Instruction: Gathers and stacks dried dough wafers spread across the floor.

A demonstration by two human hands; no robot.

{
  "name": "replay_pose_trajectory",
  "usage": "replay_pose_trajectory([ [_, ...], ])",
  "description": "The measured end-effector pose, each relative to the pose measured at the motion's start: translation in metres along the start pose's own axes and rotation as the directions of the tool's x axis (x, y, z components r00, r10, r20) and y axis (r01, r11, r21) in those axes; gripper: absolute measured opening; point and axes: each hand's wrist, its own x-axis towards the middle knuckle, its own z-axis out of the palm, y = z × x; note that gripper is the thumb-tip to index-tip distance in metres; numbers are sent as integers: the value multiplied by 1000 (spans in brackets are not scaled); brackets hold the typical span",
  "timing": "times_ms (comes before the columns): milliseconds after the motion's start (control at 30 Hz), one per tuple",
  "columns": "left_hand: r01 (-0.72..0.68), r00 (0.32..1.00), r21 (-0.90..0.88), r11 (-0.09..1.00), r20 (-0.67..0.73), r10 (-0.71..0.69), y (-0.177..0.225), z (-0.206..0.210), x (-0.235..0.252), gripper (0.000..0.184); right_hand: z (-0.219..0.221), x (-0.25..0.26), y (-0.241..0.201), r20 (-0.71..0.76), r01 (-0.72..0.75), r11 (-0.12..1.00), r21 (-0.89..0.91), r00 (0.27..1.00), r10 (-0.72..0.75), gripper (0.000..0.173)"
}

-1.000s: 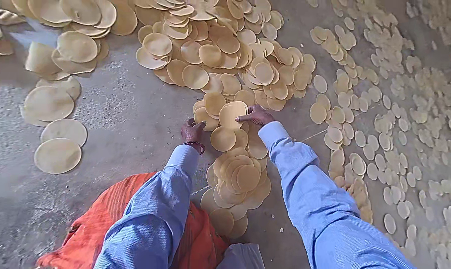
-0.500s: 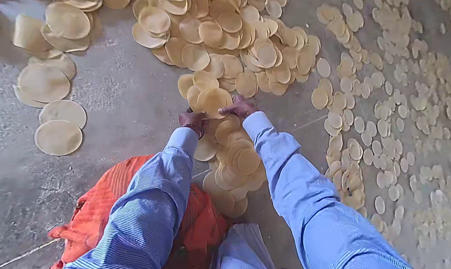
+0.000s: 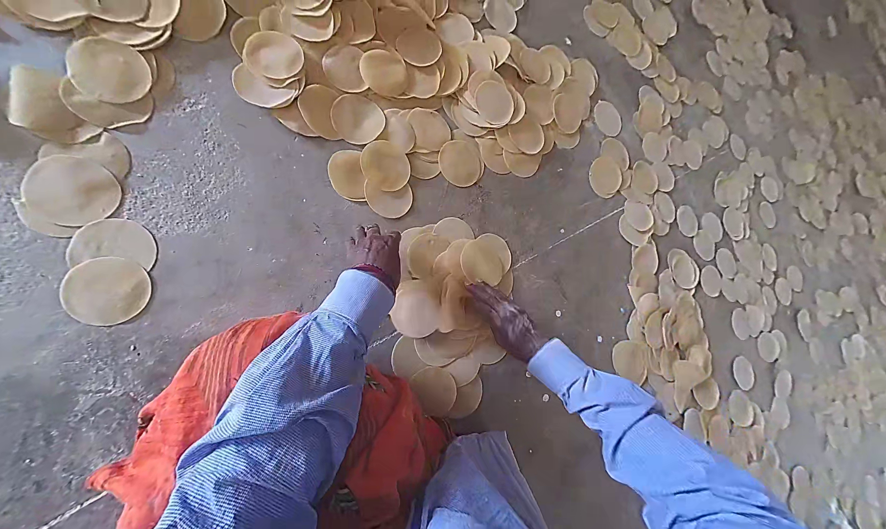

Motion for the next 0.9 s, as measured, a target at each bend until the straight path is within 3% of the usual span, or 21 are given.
replay_pose_trajectory([
  [67, 75, 996, 0, 997, -44, -75, 1, 0, 0, 63, -10, -5, 3, 2, -2, 1000, 18, 1000, 2, 54],
  [133, 138, 989, -15, 990, -53, -139, 2, 4, -2, 61, -31, 4, 6, -91, -109, 990, 87, 989, 117, 48],
  [200, 218, 976, -9, 976, -11, -218, 7, 7, -2, 63, -51, 33, 14, -186, -238, 968, 73, 951, 248, 42],
  [267, 253, 967, 6, 968, 35, -253, 7, 12, -1, 75, -59, 73, 26, -151, -319, 942, 101, 931, 331, 38],
  [367, 262, 963, 58, 963, 58, -265, 2, 24, -1, 95, -46, 136, 39, -5, -350, 926, 143, 935, 355, 66],
  [467, 262, 962, 113, 958, 50, -269, -3, 27, 2, 90, -33, 184, 29, 173, -349, 937, 4, 923, 343, 83],
  [600, 241, 970, 114, 964, 4, -243, -11, 31, 11, 58, -43, 210, 15, 366, -291, 952, -92, 879, 304, 71],
  [767, 176, 978, 173, 969, 78, -192, -11, 33, 17, 41, -50, 221, 19, 517, -173, 972, -157, 825, 230, 48],
  [833, 216, 969, 120, 969, 93, -227, -10, 24, 12, 37, -52, 221, 20, 514, -130, 984, -121, 840, 174, 37],
  [900, 295, 955, -59, 954, 44, -292, -11, 10, 3, 32, -53, 214, 22, 488, -121, 992, -42, 864, 126, 28],
])
